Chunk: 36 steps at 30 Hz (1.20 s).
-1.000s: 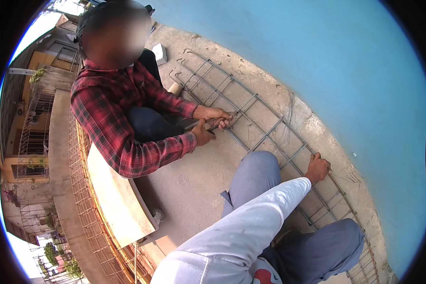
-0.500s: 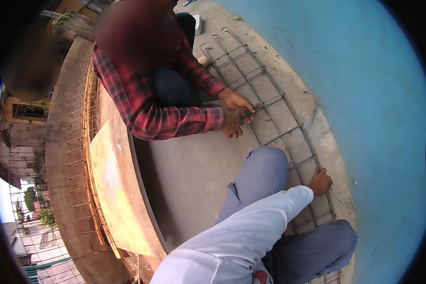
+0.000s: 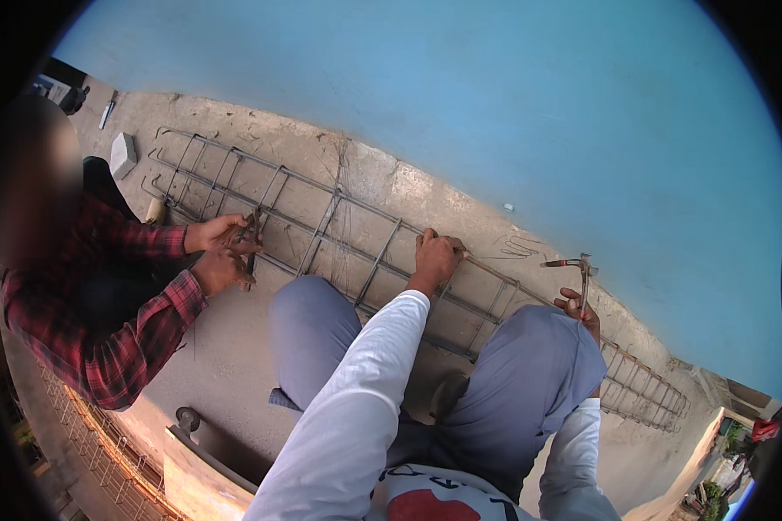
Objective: The person ties a metal rebar grid on the ground using wire and pliers. They work alongside another person who is also tying rebar. The person uses pliers to twist and secure the wire around the rebar intersections.
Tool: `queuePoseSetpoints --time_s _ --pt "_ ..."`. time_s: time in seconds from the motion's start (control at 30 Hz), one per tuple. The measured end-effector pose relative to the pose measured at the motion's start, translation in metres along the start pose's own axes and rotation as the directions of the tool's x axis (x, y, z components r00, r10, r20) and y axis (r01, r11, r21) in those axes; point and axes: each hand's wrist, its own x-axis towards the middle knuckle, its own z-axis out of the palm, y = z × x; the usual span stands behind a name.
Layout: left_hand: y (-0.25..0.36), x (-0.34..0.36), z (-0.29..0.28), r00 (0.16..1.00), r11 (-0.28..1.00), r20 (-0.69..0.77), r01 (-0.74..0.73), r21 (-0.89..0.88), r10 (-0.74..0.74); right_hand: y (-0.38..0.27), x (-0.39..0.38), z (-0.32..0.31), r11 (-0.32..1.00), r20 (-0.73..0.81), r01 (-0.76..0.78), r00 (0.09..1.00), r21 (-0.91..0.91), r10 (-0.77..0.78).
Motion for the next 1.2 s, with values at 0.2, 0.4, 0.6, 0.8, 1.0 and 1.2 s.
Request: queuePoseSetpoints --time_s 0.2,0.4,0.6,0.8,1.0,1.2 --pt "-0.003 0.007 0.005 0.997 1.000 0.070 -0.019 -0.011 0.019 -0.007 -0.022 -0.021 0.959 -0.057 -0.036 0.998 -0.282 0.021" --pt "-0.040 0.028 0.020 0.985 0.976 0.028 -0.164 -0.143 0.169 0.029 0.013 -0.031 0.751 -0.007 0.027 0.999 -0.660 -0.042" --pt "-0.037 0.021 0.040 0.985 0.946 0.124 -0.077 -0.316 0.121 0.128 0.068 0.003 0.799 -0.300 -0.156 0.953 -0.581 -0.032" --pt "-0.061 0.035 0.028 0.989 0.941 0.111 -0.060 -0.333 0.103 0.139 0.099 0.055 0.837 -0.518 -0.182 0.845 -0.516 -0.136" --pt "-0.013 0.013 0.014 0.986 0.985 0.018 -0.162 -0.055 0.163 0.163 0.090 0.031 0.843 -0.389 -0.101 0.912 -0.529 -0.135" --pt "-0.020 0.003 0.000 0.999 0.997 0.023 -0.041 -0.067 0.042 0.194 0.113 0.022 0.856 -0.182 -0.007 0.978 -0.518 -0.102"
